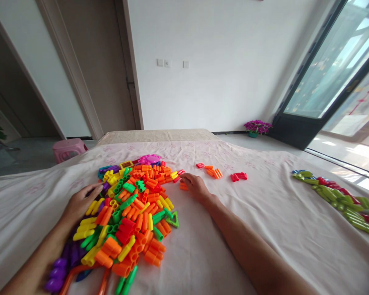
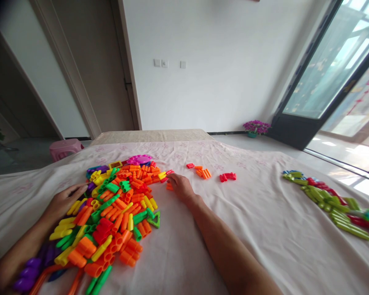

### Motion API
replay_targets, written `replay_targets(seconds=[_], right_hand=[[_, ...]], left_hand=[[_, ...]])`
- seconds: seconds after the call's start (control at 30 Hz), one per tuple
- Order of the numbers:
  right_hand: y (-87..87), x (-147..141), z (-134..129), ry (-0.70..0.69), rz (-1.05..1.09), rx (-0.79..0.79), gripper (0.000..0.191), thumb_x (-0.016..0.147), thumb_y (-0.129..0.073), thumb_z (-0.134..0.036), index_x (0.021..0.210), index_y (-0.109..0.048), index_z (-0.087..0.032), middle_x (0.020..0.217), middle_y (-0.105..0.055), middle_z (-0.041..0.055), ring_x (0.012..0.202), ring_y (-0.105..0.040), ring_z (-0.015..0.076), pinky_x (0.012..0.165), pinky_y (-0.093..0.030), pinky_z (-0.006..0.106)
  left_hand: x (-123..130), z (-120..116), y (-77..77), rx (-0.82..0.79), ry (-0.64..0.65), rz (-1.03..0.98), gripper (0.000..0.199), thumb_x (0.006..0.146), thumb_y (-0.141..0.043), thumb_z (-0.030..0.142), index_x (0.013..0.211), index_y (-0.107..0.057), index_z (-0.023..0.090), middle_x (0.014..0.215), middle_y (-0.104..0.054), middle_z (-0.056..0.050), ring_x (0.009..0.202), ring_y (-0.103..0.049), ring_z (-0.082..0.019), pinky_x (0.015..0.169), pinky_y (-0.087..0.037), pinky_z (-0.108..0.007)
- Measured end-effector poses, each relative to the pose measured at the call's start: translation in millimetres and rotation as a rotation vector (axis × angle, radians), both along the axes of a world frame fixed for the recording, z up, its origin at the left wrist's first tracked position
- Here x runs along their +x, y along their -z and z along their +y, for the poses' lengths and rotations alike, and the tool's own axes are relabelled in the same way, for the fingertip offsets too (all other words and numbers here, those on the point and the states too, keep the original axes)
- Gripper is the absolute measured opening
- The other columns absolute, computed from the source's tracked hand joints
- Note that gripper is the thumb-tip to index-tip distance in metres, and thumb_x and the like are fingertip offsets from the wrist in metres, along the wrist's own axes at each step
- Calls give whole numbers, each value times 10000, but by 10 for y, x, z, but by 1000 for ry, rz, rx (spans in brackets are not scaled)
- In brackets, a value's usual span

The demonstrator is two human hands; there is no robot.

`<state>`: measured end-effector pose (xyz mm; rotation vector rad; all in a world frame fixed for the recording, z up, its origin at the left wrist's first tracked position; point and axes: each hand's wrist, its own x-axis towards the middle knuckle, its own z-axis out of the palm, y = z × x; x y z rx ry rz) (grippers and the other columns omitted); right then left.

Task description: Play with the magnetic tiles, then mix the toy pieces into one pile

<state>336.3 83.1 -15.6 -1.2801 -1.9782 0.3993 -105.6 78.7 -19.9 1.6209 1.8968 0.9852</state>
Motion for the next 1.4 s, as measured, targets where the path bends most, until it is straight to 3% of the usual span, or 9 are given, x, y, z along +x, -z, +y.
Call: replay_targets(seconds=[0.23,0.43,0.67,0.97,1.2,1.3,1.4], right_hand=[[-39,63,-17,25,-114,61,244,841,-573,-246,1065,-663,-208,962,-695,40,855,-623,176,770,-481,276],[-48,67,-11,-77,-236,86,510,702,-645,-159,1208,-603,-210,1061,-678,54,978,-592,212,901,-453,335],[7,101,16,13,-231,88,416,764,-603,-152,1176,-624,-206,1041,-678,68,961,-594,208,861,-461,317],[-57,323,72,397,-237,226,351,812,-570,-199,1159,-629,-198,1095,-652,85,1021,-542,254,913,-407,373],[-111,731,98,750,-259,166,378,843,-521,-228,1211,-608,-223,1159,-628,78,1048,-501,275,895,-367,398],[-91,829,99,823,-259,65,382,825,-526,-211,1192,-623,-247,1180,-623,56,1081,-485,275,897,-363,400],[-92,806,95,814,-244,123,387,823,-507,-182,1186,-626,-245,1200,-611,47,1113,-460,267,925,-356,400]], left_hand=[[17,-8,-20,-4,2,0,591,780,-516,646,1123,-652,185,1155,-688,-69,1081,-622,-254,925,-480,-304],[-8,15,10,0,10,-6,602,777,-512,660,1121,-653,186,1150,-690,-67,1087,-624,-256,930,-482,-302],[-30,35,43,28,12,8,592,772,-528,636,1133,-665,188,1172,-686,-66,1101,-618,-255,924,-486,-282],[9,5,-19,2,6,7,585,783,-517,636,1136,-655,189,1177,-679,-71,1107,-612,-263,958,-467,-316],[-41,54,63,4,27,-15,600,783,-511,648,1144,-645,189,1219,-660,-72,1157,-583,-257,998,-437,-303],[-69,73,92,4,27,-12,606,780,-509,658,1148,-645,197,1215,-662,-68,1151,-585,-258,1017,-422,-319],[-75,76,94,3,28,-16,623,778,-506,672,1153,-637,193,1216,-657,-78,1147,-584,-261,1033,-407,-339]])
